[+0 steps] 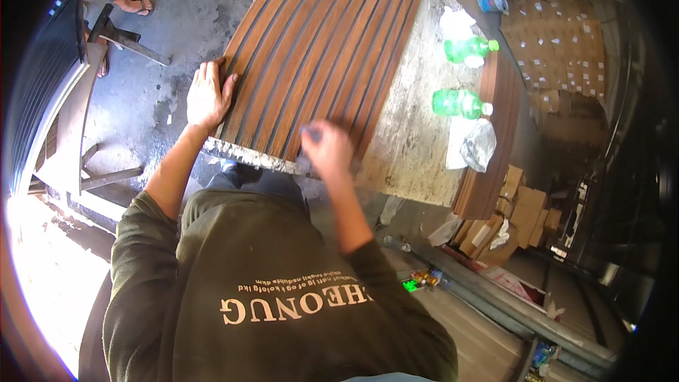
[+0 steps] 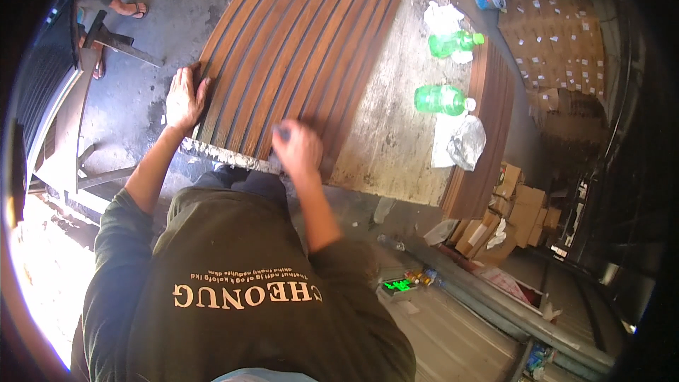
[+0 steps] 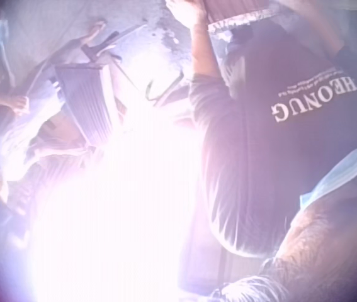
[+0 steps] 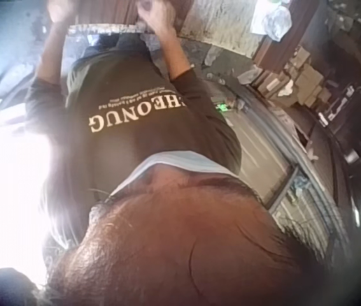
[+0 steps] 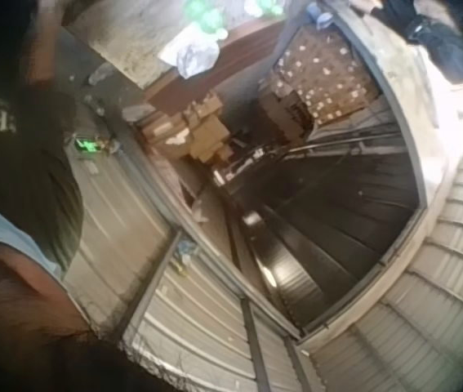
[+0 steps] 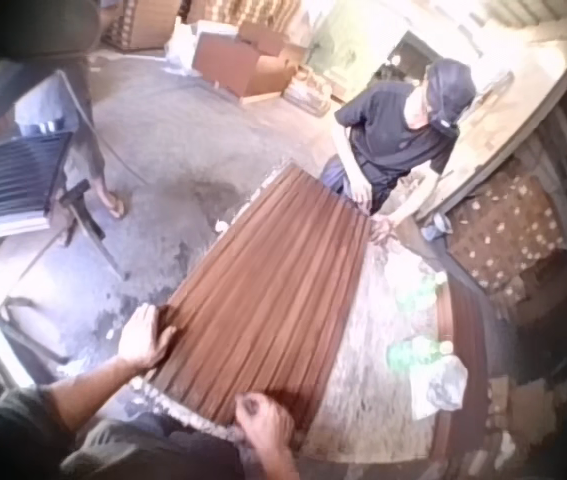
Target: The person wipes a slatted wood panel with a cloth, applies liquid from a plastic bottle to the panel, continues cleaning, and then lifts and carries the panel away.
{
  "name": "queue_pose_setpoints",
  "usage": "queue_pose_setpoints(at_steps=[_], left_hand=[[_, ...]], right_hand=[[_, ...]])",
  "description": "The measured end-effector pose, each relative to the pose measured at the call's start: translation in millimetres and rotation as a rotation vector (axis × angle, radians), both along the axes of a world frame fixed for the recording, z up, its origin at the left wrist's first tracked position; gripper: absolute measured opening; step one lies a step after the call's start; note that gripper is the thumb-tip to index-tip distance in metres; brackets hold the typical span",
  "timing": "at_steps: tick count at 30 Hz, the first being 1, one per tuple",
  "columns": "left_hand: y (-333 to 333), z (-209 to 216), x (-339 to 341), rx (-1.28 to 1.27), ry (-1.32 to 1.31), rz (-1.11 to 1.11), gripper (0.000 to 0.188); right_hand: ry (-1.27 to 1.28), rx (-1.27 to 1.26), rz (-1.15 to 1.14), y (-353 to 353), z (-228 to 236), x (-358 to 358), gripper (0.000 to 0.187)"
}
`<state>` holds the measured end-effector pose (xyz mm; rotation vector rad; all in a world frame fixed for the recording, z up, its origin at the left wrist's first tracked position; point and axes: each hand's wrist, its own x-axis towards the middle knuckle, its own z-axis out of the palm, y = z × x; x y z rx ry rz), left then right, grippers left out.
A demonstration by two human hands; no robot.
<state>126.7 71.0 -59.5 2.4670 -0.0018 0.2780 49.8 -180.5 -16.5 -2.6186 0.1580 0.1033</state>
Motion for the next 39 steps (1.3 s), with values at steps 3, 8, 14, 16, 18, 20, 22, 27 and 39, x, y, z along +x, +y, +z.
queue_pose_setpoints(at_steps=[3, 8, 14, 16, 18, 20, 22, 27, 39], left_hand=[[-3.4, -2.0, 3.6, 0.026, -0.036, -0.015, 0.038], [-10.1, 7.8, 4.4, 0.009, -0.044, -0.017, 0.037], [-1.7, -5.2, 3.4, -0.005, -0.052, -0.003, 0.038], [-1.8, -2.1, 3.4, -0.006, -0.030, -0.005, 0.038], [0.1, -2.0, 2.6, -0.007, -0.045, -0.003, 0.038], [-12.6, 6.1, 9.0, -0.016, -0.063, -0.033, 0.038], [-5.5, -2.5, 3.1, -0.001, -0.054, -0.021, 0.038], [-1.8, -5.0, 3.1, -0.040, -0.054, -0.017, 0.038], [-2.0, -3.9, 3.3, -0.051, -0.088, -0.017, 0.039]], right_hand=[[0.096, 0.096, -0.065, 10.5, -4.7, -50.7, 0.025], [-0.188, -0.057, 0.035, -22.0, -54.8, 0.3, 0.025], [0.034, 0.103, -0.093, 10.5, -5.3, -51.1, 0.021], [0.031, 0.057, -0.050, 12.2, -0.2, -58.0, 0.023], [0.012, 0.077, -0.053, 9.4, 7.7, -39.1, 0.023], [-0.223, -0.123, 0.127, -20.5, -42.2, -19.4, 0.026], [-0.121, 0.033, 0.002, 1.8, -24.0, -15.6, 0.026], [0.046, 0.158, -0.110, 40.7, -3.1, -51.9, 0.024], [-0.041, 0.126, -0.019, 33.9, -10.7, -32.6, 0.025]])
